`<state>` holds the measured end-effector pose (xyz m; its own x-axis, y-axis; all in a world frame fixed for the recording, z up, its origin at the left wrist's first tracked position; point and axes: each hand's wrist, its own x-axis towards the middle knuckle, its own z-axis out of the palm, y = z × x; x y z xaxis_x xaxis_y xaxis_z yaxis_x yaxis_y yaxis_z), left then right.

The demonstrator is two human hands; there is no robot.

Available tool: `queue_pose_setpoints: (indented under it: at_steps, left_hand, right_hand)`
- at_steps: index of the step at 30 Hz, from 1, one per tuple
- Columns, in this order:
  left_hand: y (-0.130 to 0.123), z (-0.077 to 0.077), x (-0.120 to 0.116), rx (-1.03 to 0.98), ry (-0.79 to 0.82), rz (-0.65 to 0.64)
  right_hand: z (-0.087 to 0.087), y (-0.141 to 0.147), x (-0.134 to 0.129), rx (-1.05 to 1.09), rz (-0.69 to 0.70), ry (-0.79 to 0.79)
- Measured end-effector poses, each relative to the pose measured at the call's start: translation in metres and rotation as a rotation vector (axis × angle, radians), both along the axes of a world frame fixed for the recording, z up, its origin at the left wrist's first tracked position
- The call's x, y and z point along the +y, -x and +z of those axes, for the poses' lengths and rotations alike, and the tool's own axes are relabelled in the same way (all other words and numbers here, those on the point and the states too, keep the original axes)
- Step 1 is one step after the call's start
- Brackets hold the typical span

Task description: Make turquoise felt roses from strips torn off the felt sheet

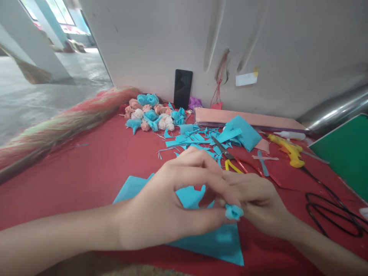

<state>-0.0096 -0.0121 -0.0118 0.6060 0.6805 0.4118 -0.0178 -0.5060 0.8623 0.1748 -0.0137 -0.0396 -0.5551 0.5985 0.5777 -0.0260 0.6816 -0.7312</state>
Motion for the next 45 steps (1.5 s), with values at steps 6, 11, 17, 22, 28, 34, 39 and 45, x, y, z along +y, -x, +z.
queue_pose_setpoints:
  at_steps: [6, 11, 17, 22, 28, 34, 39, 45]
  left_hand:
    - [0.0, -0.001, 0.0, -0.045, 0.033, 0.005]
    - [-0.001, -0.002, 0.0, -0.032, 0.019, 0.02]
    - [-0.002, 0.0, -0.001, -0.036, -0.107, 0.045]
    - [-0.001, -0.001, -0.001, -0.019, -0.205, 0.078]
    - [-0.002, -0.009, 0.0, -0.012, -0.257, 0.084]
    - [-0.002, -0.012, 0.0, 0.019, -0.268, 0.032]
    - [-0.001, -0.011, -0.001, 0.018, -0.272, 0.022]
    - [-0.003, -0.013, -0.002, -0.011, -0.314, 0.005]
  right_hand:
    - [0.002, 0.0, -0.003, -0.032, -0.022, 0.01]
    - [0.004, 0.002, -0.003, -0.044, -0.03, -0.005]
    - [0.002, 0.001, -0.005, -0.092, -0.08, 0.001]
    - [0.001, 0.002, -0.005, -0.085, -0.092, 0.024]
    - [-0.004, 0.009, -0.011, 0.0, -0.189, 0.064]
    - [-0.003, 0.015, -0.02, 0.022, -0.301, 0.054]
    - [0.001, 0.018, -0.022, 0.027, -0.32, -0.004]
    - [0.001, 0.018, -0.023, 0.047, -0.289, 0.007]
